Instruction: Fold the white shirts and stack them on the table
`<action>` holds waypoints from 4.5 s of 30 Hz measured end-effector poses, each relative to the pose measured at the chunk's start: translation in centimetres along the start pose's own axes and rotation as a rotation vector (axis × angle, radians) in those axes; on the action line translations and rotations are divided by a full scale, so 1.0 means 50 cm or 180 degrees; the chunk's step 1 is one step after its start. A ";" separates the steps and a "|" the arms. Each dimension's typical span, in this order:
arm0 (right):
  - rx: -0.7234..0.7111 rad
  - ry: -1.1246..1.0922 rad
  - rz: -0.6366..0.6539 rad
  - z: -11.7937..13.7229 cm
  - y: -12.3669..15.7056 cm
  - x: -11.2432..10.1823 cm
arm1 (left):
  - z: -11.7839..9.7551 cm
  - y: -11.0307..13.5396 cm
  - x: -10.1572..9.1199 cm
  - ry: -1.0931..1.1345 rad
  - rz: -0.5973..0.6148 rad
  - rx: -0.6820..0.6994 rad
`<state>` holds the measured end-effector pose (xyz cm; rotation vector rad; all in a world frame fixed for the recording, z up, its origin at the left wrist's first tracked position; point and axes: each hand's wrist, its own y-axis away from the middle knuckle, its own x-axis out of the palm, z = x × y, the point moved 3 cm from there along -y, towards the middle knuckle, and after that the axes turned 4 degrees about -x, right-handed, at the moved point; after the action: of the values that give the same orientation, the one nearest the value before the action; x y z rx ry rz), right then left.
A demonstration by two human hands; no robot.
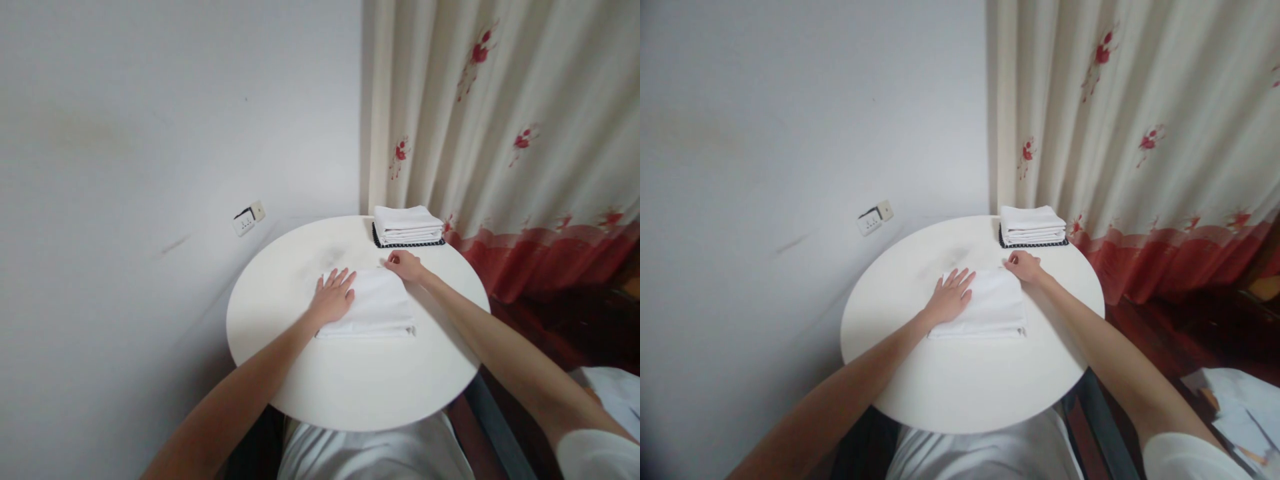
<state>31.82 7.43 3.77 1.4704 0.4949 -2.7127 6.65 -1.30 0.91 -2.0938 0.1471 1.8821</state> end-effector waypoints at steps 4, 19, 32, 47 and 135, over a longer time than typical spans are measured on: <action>-0.0519 0.0827 -0.0165 0.070 0.025 -0.015 | -0.001 0.000 -0.001 -0.0050 -0.0005 0.0029; 0.0336 0.1314 -0.0065 0.062 0.116 -0.018 | 0.073 -0.030 -0.001 0.0363 0.0363 -0.0759; -0.1713 0.0738 0.0442 0.145 0.339 0.001 | -0.045 0.020 -0.018 0.0308 0.0289 0.0663; -0.1883 0.0741 0.0408 0.078 0.371 -0.019 | -0.028 0.016 -0.005 0.0206 0.0292 0.0688; 0.1009 -0.3609 0.0211 -0.007 0.188 -0.014 | -0.076 -0.031 -0.293 0.3279 -0.0074 0.0048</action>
<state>34.02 -1.51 1.67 -0.2037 -0.0529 -3.0375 8.84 -2.96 15.86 -2.7997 0.3504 0.6118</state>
